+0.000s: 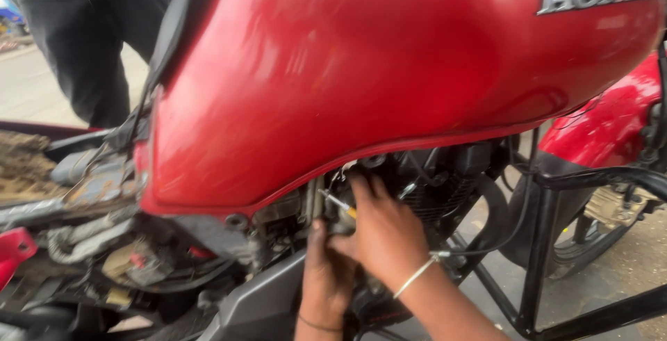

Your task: Repairing or replacing the carburetor on a motorcycle.

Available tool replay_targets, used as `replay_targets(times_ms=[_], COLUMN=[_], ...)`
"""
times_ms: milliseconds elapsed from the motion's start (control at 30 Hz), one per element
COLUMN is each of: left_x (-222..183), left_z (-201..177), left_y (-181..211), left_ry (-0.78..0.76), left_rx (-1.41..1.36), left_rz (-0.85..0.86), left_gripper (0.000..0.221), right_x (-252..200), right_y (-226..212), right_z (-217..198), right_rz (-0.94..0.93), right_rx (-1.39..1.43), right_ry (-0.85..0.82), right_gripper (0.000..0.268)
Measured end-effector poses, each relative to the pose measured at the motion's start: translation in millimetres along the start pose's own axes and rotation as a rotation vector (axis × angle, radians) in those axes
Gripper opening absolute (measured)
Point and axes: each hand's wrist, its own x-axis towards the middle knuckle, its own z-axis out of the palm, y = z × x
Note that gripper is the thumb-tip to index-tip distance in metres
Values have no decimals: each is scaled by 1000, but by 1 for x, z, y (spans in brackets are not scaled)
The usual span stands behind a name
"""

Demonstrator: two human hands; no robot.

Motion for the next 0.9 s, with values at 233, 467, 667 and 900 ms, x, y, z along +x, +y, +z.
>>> replay_targets(times_ms=[233,467,667,900], left_x=[3,0,-8,-5], left_z=[0,-8,1,-5], left_y=[-3,-8,-4,-9], left_ry=[-66,-79,-117,-81], left_rx=[34,-10,-37,-5], left_rz=[-18,-46,-1,17], left_gripper=[43,34,43,43], right_x=[-3,-18,-16,-13], right_y=[-27,-8,0,3], right_z=[-17,-1,-2,7], right_rz=[-144,-246,-266,-247], right_rx=[-342,-312,-263,-172], right_ry=[-22,199,195,174], right_gripper=[80,84,91,92])
